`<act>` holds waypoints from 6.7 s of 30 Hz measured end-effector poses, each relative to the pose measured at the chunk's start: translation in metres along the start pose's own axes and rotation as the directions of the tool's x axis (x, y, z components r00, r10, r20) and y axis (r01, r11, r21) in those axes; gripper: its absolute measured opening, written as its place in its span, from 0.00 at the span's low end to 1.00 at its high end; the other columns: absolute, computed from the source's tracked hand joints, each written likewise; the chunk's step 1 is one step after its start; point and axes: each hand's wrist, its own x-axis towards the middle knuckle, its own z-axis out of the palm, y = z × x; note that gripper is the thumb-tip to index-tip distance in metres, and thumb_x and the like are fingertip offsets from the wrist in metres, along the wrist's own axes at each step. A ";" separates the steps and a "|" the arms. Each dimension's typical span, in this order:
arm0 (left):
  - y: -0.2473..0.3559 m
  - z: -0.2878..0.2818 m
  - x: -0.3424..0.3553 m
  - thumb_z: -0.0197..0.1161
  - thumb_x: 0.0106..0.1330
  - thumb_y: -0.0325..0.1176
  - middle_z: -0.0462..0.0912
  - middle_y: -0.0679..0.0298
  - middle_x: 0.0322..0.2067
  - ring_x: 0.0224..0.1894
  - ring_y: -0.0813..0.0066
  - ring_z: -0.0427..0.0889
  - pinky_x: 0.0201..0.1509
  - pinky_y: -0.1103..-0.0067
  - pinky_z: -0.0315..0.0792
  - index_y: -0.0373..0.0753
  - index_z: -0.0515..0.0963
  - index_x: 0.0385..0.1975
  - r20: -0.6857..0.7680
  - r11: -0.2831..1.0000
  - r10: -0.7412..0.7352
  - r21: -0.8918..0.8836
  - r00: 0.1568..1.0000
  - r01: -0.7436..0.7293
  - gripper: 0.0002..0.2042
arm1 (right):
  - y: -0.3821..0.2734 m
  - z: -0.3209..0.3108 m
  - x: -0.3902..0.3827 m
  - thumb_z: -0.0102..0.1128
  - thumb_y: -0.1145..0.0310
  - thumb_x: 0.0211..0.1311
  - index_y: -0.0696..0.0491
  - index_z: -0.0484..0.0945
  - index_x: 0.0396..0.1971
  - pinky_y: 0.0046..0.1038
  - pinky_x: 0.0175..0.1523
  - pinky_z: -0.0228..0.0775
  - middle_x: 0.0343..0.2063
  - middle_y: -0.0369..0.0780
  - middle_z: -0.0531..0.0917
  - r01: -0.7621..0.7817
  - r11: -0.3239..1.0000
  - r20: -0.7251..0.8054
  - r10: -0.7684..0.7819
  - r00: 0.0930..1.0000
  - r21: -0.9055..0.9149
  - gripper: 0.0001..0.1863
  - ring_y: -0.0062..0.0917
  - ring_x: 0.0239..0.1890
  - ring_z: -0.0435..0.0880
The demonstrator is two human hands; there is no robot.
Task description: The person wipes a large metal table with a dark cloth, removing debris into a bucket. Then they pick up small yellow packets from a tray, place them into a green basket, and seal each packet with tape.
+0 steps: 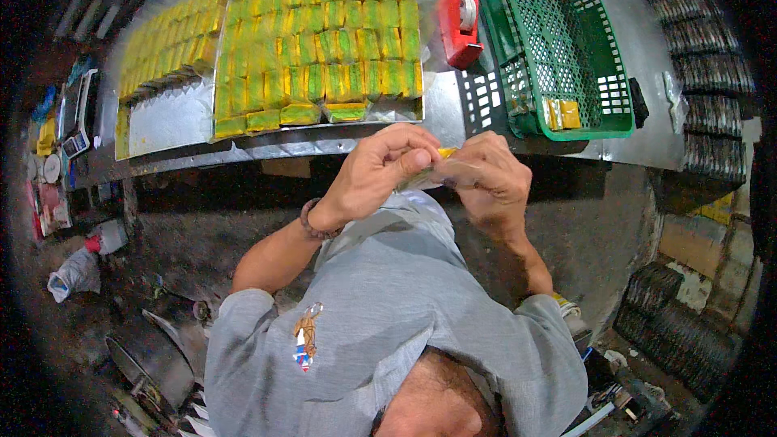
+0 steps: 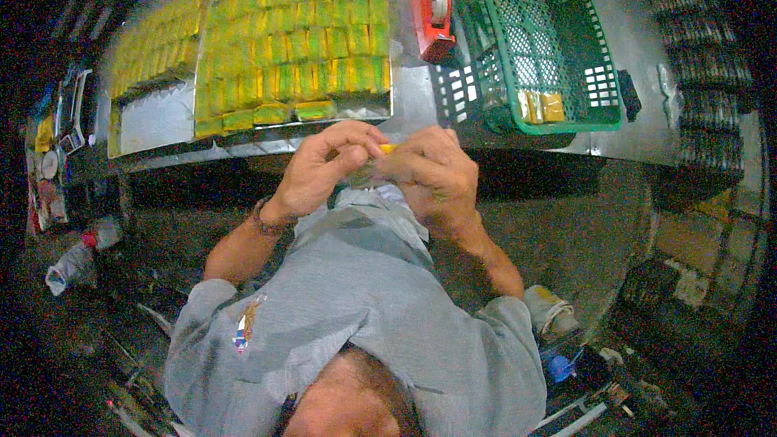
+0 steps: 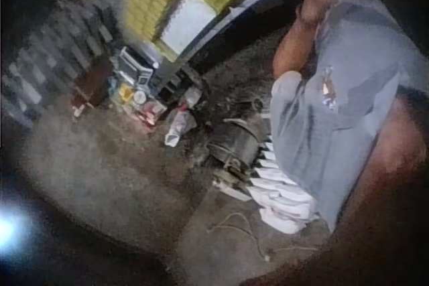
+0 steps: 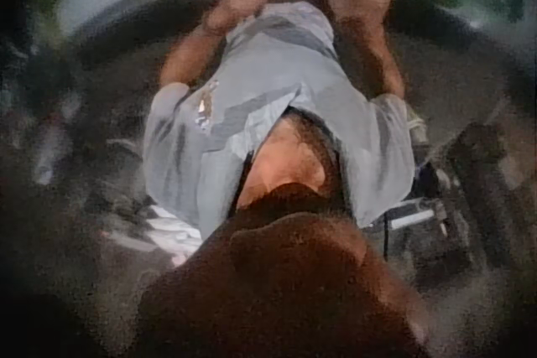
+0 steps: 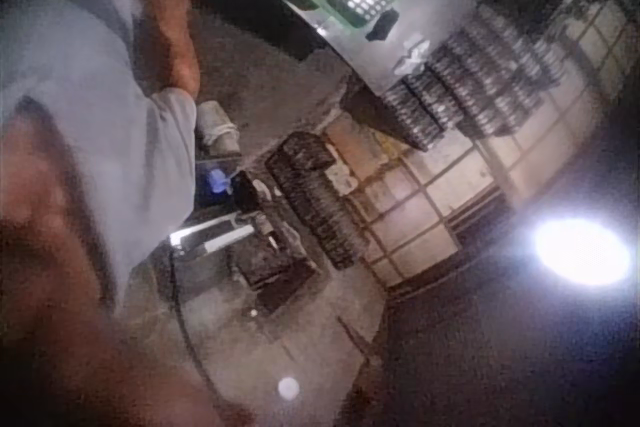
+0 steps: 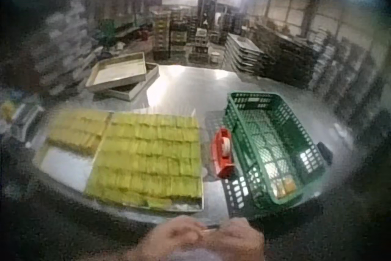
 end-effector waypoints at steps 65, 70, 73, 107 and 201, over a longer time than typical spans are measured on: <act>-0.073 0.096 0.109 0.59 0.68 0.40 0.74 0.58 0.57 0.59 0.65 0.75 0.65 0.69 0.67 0.35 0.71 0.56 -0.196 0.981 0.019 -0.184 0.980 -0.056 0.21 | 0.133 -0.061 -0.021 0.61 0.67 0.68 0.60 0.76 0.54 0.23 0.32 0.80 0.41 0.42 0.84 -0.631 0.454 0.313 0.595 0.740 0.629 0.19 0.24 0.32 0.85; -0.061 0.029 0.068 0.53 0.71 0.45 0.80 0.54 0.50 0.50 0.60 0.82 0.50 0.60 0.81 0.33 0.72 0.56 -0.319 0.851 -0.167 -0.524 0.933 -0.027 0.22 | 0.189 -0.029 0.050 0.60 0.57 0.67 0.59 0.81 0.48 0.22 0.34 0.75 0.36 0.40 0.86 -0.681 0.605 0.127 0.702 0.700 0.412 0.20 0.22 0.30 0.85; -0.060 0.000 0.047 0.52 0.72 0.46 0.80 0.53 0.50 0.50 0.60 0.82 0.51 0.61 0.81 0.33 0.73 0.54 -0.339 0.801 -0.204 -0.597 0.918 -0.042 0.22 | 0.259 0.011 0.089 0.62 0.56 0.62 0.59 0.86 0.37 0.28 0.43 0.75 0.32 0.42 0.88 -0.642 0.755 -0.258 0.652 0.713 0.136 0.19 0.27 0.35 0.86; 0.003 -0.037 0.094 0.48 0.76 0.42 0.84 0.61 0.39 0.41 0.79 0.79 0.48 0.81 0.73 0.30 0.79 0.46 -0.216 0.979 0.137 0.175 0.967 -0.100 0.20 | 0.048 -0.033 0.050 0.32 0.24 0.63 0.61 0.58 0.69 0.18 0.26 0.67 0.38 0.54 0.84 -0.609 0.058 0.606 0.057 0.793 0.791 0.54 0.19 0.20 0.75; -0.176 0.206 0.393 0.63 0.49 0.25 0.83 0.53 0.33 0.36 0.51 0.82 0.39 0.61 0.74 0.35 0.75 0.26 0.710 0.540 -0.173 0.648 0.682 -0.538 0.05 | 0.370 -0.275 -0.041 0.67 0.57 0.54 0.53 0.66 0.57 0.47 0.51 0.76 0.40 0.58 0.83 -0.649 0.678 0.139 0.721 0.679 -0.346 0.33 0.54 0.43 0.84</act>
